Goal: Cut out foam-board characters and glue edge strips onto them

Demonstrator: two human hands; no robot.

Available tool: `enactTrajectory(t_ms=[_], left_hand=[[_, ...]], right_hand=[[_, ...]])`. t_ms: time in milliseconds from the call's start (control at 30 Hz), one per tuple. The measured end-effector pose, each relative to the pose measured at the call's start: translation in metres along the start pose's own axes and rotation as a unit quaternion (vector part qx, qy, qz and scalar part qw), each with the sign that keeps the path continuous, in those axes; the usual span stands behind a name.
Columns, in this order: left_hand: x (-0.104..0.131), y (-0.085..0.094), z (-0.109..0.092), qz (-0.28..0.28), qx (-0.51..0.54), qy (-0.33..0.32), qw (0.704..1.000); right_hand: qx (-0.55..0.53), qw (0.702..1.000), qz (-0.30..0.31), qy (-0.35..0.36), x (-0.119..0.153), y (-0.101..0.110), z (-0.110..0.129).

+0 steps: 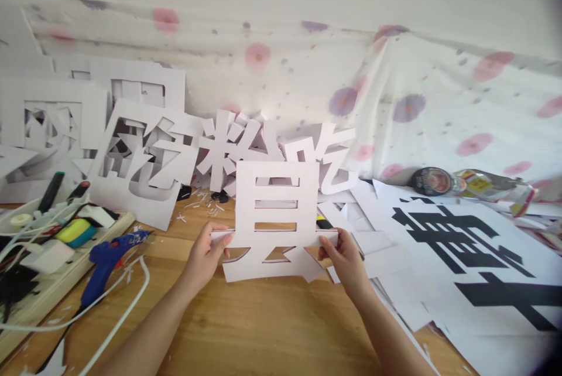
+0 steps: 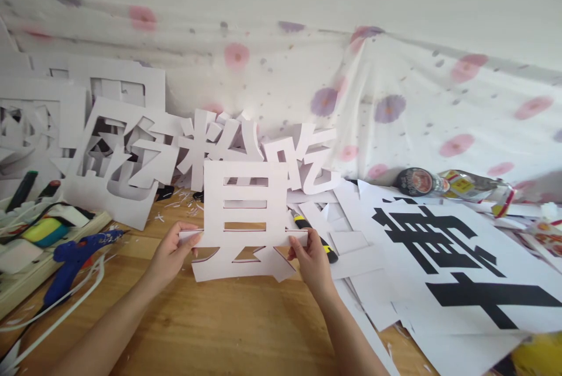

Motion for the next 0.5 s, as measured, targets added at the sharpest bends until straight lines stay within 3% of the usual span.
enactTrajectory(t_ms=[100,267,500], left_hand=[[-0.002,0.002,0.001,-0.001,0.016,0.005,1.0],[-0.008,0.008,0.0,0.001,0.056,0.015,0.998],[-0.012,0.018,0.004,-0.02,0.108,0.038,0.993]], right_hand=[[-0.015,1.0,0.019,-0.012,0.001,0.005,0.004],[-0.061,0.99,0.11,-0.059,0.002,0.016,0.008],[-0.154,0.984,0.063,-0.059,0.001,0.024,0.011]])
Point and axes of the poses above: each hand's wrist, its own x-axis away from the middle knuckle, its own y-axis out of the back of the hand, z = x × y, the point moved 5 cm from there along -x, towards the middle knuckle, and after that the axes turned 5 degrees about x, right-handed, at the moved point
